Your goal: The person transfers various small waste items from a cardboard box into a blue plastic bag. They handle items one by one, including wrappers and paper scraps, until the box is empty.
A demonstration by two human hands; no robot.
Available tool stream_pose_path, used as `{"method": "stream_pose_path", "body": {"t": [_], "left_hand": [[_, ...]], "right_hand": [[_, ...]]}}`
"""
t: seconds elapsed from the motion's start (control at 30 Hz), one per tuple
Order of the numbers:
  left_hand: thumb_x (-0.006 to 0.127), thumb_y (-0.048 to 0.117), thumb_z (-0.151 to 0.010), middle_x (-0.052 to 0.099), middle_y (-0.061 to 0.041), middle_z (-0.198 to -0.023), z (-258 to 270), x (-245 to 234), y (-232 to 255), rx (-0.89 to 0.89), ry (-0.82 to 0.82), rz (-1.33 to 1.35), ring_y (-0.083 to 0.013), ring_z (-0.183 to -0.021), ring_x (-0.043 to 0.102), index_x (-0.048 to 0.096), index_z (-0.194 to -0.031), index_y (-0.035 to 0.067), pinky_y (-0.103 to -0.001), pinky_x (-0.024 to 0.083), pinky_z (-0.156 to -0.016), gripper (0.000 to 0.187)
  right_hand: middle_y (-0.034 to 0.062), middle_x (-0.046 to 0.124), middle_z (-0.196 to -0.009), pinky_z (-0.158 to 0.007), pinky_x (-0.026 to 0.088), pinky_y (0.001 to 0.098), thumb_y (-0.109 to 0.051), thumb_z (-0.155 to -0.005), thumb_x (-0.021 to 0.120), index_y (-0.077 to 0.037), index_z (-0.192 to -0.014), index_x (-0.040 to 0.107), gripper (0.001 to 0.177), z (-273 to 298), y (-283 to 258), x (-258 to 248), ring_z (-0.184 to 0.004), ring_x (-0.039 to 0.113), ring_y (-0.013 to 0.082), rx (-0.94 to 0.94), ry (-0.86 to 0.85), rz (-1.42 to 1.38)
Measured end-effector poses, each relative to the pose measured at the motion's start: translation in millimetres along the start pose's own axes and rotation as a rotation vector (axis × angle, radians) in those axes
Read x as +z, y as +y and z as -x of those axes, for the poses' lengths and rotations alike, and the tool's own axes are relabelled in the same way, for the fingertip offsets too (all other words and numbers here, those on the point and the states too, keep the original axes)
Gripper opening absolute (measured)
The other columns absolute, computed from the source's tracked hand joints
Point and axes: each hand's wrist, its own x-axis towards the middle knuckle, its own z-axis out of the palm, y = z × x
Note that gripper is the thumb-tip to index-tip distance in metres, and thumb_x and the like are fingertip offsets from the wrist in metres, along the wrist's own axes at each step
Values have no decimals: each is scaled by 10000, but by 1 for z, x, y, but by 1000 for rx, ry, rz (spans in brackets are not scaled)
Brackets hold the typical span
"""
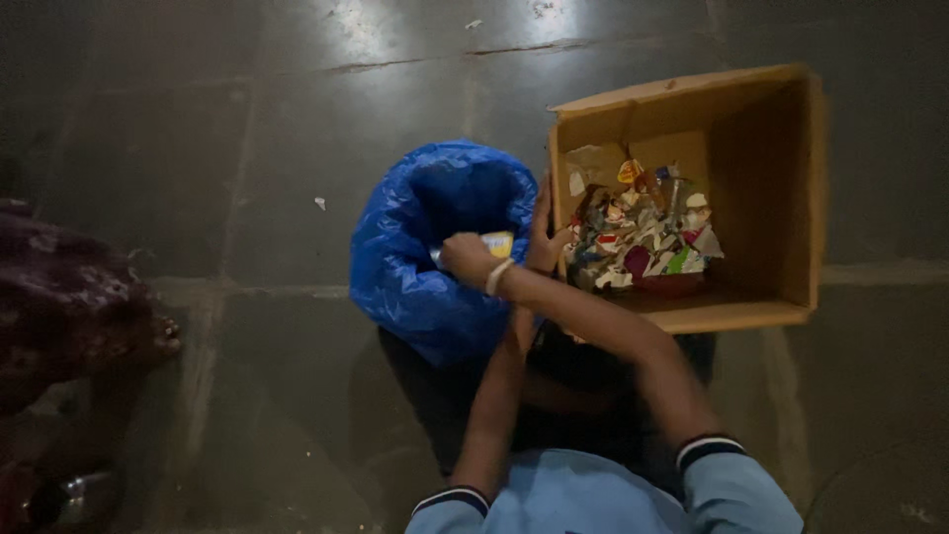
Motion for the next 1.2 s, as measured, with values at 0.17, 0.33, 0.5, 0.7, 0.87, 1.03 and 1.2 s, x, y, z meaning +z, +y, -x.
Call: {"method": "stream_pose_path", "body": {"t": [0.17,0.33,0.5,0.7,0.87,1.03,1.2], "left_hand": [[591,19,-831,231,-112,-1738,1,-2,6,-114,-23,130,-303,-1601,224,262,-1668,148,-422,226,-1287,909],[591,14,-791,223,-125,-1746,2,3,3,-8,24,62,-305,-1623,175,291,-1660,136,-424,165,-1306,927],[623,19,-797,216,-106,-1718,-9,-1,3,79,0,50,-310,-1555,232,255,-1645,154,-437,208,-1219,934],[529,-51,-798,196,-74,-1729,-6,-1,41,-265,-6,282,-382,-1442,387,242,-1638,163,-460,438,-1008,913],[525,-111,-782,209,-96,-1733,-6,1,46,-138,-12,126,-289,-1593,225,234,-1666,165,-398,415,-1198,971],[548,-112,-770,225,-106,-1734,-8,3,35,-73,5,43,-289,-1592,230,236,-1671,153,-405,352,-1223,990],[509,-102,-769,237,-96,-1738,-7,4,41,-84,6,188,-282,-1551,314,235,-1678,161,-380,442,-1155,985]], "right_hand": [[186,753,-941,-706,607,475,-183,-905,588,-73,-948,772,218,-17,-7,30,-851,754,363,-136,5,-44],[177,761,-976,-782,593,466,-257,-926,623,-95,-976,784,234,1,-3,-6,-898,741,357,-29,-158,-107],[181,724,-886,-698,584,473,-309,-891,699,-73,-913,723,238,79,22,-123,-834,723,386,102,341,-392],[198,753,-963,-716,574,434,-185,-963,666,-45,-1084,752,205,192,113,-180,-823,731,331,475,889,-539],[218,734,-991,-727,580,461,-231,-977,654,-17,-1129,718,269,198,208,-120,-841,717,349,674,534,-374],[235,693,-1026,-719,575,490,-323,-936,688,1,-1127,672,377,179,205,-42,-896,688,370,489,90,-198],[191,722,-976,-732,590,467,-166,-959,618,-41,-1044,697,170,173,217,17,-874,722,330,300,37,-78]]}}
